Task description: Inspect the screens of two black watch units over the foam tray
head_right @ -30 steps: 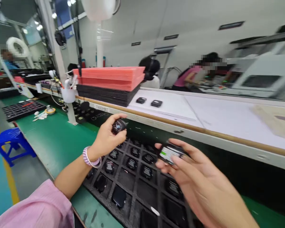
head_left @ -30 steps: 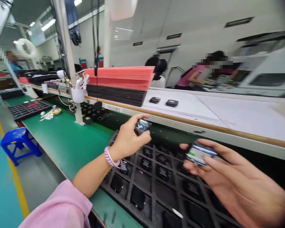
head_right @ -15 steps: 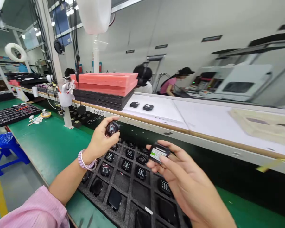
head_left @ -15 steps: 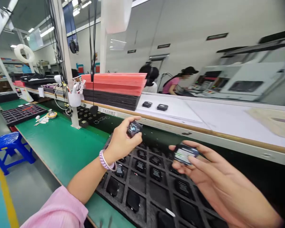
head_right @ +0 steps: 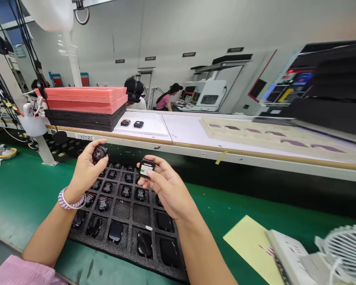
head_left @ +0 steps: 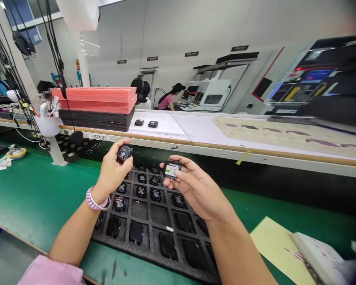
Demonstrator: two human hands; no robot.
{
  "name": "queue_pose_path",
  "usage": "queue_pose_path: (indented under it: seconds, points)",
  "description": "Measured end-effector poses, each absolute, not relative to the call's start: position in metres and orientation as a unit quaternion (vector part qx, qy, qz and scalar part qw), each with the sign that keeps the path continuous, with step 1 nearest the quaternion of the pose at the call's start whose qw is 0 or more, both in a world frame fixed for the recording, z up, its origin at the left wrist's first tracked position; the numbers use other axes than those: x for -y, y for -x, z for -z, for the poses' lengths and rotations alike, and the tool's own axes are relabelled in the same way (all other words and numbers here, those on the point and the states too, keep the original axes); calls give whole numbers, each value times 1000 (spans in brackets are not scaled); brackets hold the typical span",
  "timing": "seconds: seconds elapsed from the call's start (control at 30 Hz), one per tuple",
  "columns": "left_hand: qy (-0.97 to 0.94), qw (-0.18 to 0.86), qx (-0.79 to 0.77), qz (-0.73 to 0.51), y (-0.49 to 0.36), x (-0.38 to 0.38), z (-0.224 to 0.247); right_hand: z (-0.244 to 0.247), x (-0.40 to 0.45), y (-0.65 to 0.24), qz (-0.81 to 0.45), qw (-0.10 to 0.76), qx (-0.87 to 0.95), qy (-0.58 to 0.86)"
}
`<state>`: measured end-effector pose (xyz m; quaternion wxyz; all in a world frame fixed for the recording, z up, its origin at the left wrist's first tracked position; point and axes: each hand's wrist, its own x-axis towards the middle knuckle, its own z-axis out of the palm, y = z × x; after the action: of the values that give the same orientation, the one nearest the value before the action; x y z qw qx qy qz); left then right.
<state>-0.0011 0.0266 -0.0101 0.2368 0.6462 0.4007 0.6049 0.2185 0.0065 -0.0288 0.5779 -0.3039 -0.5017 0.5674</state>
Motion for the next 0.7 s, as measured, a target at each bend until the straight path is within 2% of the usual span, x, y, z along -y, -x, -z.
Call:
queue_pose_path:
  seconds: [0.7]
  points:
    - [-663, 248, -395, -586, 0, -31, 13, 23, -4, -218, -571, 582, 502, 288]
